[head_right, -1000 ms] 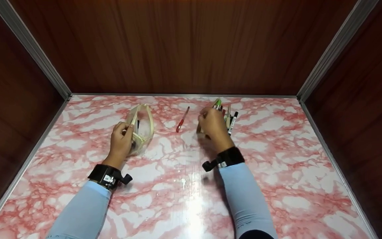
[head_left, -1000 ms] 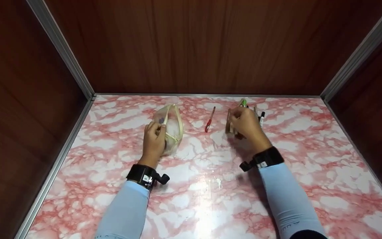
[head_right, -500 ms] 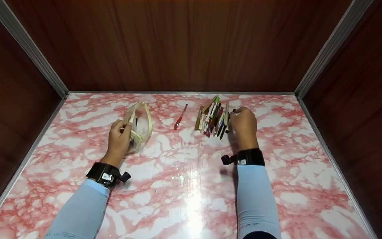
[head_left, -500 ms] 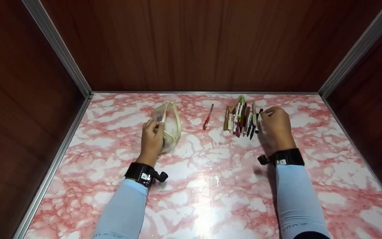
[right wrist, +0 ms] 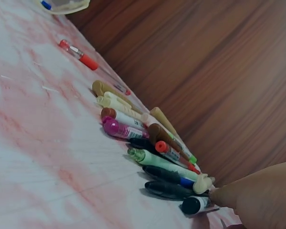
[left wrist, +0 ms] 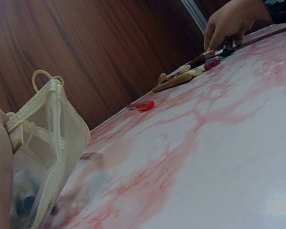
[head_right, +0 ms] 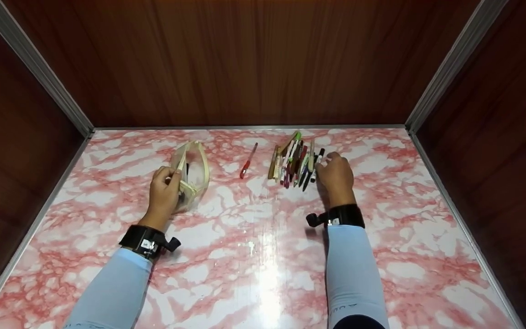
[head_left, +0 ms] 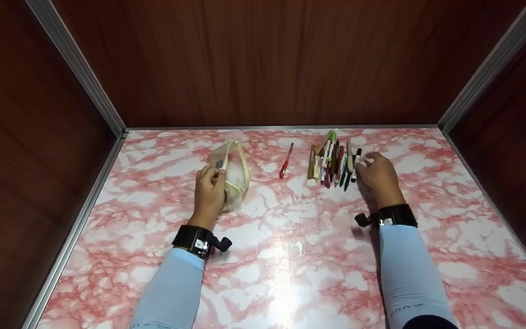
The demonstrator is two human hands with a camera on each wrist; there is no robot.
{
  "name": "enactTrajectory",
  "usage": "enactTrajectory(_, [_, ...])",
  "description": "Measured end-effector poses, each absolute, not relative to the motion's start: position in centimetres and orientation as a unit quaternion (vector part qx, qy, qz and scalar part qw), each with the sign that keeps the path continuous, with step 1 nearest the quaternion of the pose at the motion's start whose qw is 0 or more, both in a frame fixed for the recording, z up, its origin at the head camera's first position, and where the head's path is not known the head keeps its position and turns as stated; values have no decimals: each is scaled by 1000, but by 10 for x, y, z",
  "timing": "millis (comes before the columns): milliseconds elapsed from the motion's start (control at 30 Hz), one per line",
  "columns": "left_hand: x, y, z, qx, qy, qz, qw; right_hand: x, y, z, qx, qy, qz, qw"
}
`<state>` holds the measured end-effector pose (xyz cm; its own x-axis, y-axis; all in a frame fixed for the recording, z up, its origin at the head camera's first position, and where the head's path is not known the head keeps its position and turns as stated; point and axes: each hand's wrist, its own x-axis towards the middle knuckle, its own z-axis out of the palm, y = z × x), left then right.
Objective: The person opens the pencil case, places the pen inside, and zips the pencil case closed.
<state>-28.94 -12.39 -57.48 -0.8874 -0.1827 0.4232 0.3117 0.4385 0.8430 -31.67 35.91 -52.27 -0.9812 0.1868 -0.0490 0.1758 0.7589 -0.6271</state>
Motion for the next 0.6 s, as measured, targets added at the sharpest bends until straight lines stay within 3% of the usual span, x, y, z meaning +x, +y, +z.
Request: enactTrajectory(600, [-289,-123,-576,-44,-809,-534,241,-316,360,-525,-75,-950,304,13])
